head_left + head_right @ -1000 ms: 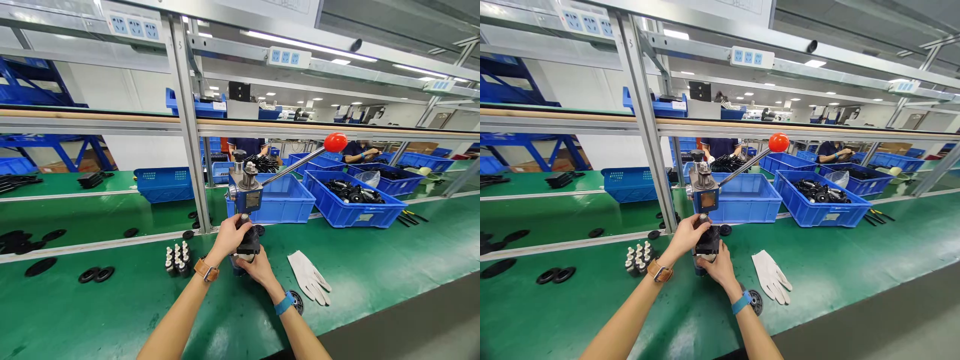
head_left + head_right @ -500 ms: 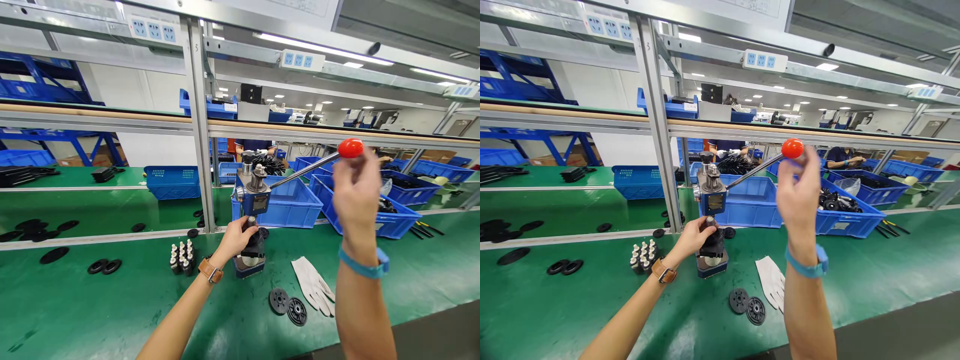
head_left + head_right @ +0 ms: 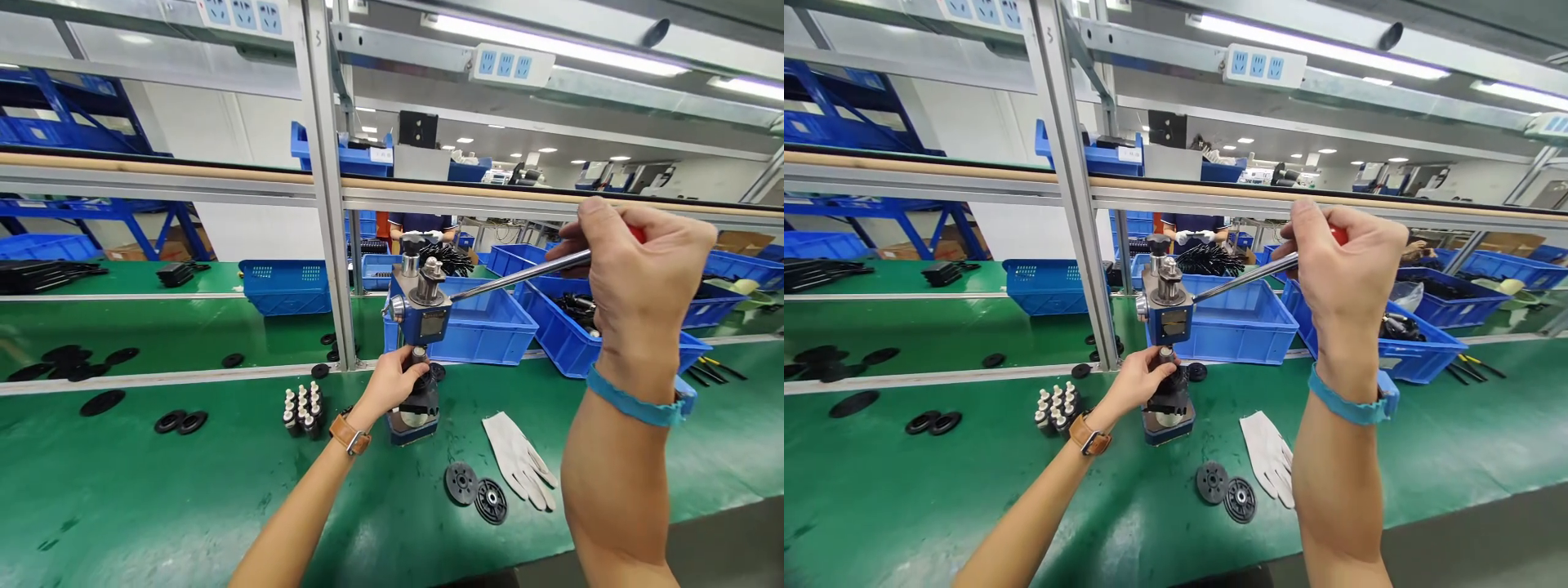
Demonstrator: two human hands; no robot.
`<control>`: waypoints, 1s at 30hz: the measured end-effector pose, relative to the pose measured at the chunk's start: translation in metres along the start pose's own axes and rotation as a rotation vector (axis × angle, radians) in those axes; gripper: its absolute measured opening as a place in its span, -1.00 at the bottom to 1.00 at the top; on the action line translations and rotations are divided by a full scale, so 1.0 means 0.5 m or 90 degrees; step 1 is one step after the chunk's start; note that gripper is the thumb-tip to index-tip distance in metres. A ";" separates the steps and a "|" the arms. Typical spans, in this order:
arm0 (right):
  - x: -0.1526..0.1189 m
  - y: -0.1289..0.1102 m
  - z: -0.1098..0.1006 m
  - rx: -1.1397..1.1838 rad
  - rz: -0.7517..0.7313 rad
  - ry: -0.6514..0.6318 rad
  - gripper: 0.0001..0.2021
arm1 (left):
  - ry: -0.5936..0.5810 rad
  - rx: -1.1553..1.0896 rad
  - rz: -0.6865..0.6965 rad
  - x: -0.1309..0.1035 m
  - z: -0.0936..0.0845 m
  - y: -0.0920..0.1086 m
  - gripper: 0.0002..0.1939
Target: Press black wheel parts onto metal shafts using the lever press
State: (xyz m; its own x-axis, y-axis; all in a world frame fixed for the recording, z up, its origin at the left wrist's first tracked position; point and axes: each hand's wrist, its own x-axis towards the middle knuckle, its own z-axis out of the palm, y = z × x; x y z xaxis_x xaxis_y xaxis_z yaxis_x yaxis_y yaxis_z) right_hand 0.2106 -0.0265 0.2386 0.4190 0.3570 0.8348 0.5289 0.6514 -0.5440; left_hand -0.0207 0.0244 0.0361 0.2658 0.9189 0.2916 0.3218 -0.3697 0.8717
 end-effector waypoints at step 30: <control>-0.071 0.003 -0.056 -0.130 0.004 0.010 -0.74 | 0.015 -0.034 -0.018 0.004 0.004 -0.007 -0.70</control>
State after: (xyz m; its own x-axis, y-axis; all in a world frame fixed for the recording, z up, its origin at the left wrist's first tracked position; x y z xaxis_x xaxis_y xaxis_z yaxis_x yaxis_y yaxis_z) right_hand 0.2173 -0.0569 0.2056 0.4337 0.3489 0.8308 0.6639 0.4997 -0.5564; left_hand -0.0193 0.0274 0.0327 0.2353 0.9322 0.2751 0.2795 -0.3360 0.8994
